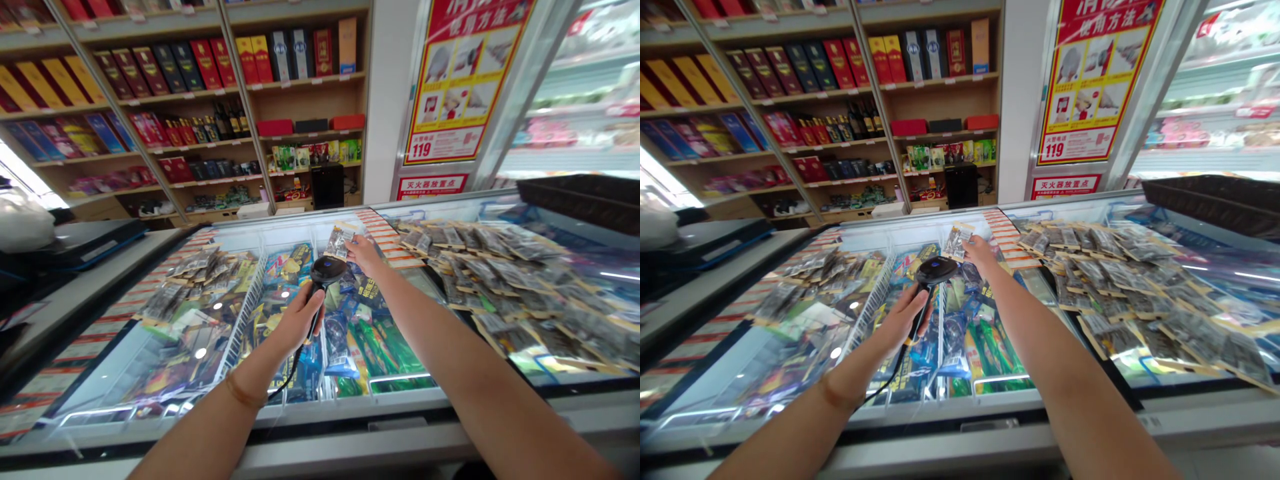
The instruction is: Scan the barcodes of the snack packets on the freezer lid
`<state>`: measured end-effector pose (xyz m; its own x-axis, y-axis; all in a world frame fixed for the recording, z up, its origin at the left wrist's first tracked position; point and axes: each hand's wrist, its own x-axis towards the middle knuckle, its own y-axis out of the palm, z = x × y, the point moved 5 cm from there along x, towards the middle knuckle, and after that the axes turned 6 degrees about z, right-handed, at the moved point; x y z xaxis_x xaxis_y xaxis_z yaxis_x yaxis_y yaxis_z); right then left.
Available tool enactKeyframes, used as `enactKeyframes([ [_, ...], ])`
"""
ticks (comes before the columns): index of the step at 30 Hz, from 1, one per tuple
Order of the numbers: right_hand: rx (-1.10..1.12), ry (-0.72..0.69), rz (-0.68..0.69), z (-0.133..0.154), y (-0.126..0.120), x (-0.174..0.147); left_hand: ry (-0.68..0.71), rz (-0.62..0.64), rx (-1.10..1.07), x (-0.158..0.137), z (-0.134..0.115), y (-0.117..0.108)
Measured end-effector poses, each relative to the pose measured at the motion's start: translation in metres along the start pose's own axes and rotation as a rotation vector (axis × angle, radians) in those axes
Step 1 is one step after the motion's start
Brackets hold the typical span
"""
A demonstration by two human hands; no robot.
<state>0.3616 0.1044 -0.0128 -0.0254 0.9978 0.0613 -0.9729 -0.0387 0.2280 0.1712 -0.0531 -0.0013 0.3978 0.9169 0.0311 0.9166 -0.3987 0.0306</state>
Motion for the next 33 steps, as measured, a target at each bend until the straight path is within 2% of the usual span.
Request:
enactKeyframes([
  [7, -0.027, -0.012, 0.0, -0.005, -0.004, 0.004, -0.011, 0.0, 0.008, -0.003, -0.005, 0.002],
  [10, -0.113, -0.054, -0.035, -0.007, -0.008, 0.006, 0.007, -0.058, -0.004, -0.004, -0.006, -0.002],
  [14, -0.239, -0.098, -0.187, -0.003, -0.013, 0.003, 0.049, -0.222, -0.062, -0.011, -0.024, -0.022],
  [17, -0.34, -0.011, -0.185, 0.002, 0.005, -0.006, 0.073, -0.311, -0.113, -0.023, -0.046, -0.051],
  [19, -0.374, 0.052, -0.106, 0.004, 0.033, -0.016, 0.093, -0.366, -0.111, -0.037, -0.062, -0.077],
  [21, -0.368, 0.094, 0.017, 0.004, 0.076, -0.028, 0.114, -0.441, -0.074, -0.057, -0.076, -0.108],
  [26, -0.314, 0.207, 0.332, -0.019, 0.211, -0.059, 0.074, -0.67, -0.027, -0.12, -0.091, -0.183],
  [29, -0.292, 0.246, 0.38, -0.042, 0.278, -0.07, 0.066, -0.737, -0.029, -0.153, -0.089, -0.214],
  [31, -0.297, 0.259, 0.365, -0.056, 0.308, -0.072, 0.059, -0.761, -0.035, -0.169, -0.085, -0.225],
  [33, -0.317, 0.254, 0.35, -0.067, 0.328, -0.07, 0.061, -0.784, -0.047, -0.18, -0.08, -0.229],
])
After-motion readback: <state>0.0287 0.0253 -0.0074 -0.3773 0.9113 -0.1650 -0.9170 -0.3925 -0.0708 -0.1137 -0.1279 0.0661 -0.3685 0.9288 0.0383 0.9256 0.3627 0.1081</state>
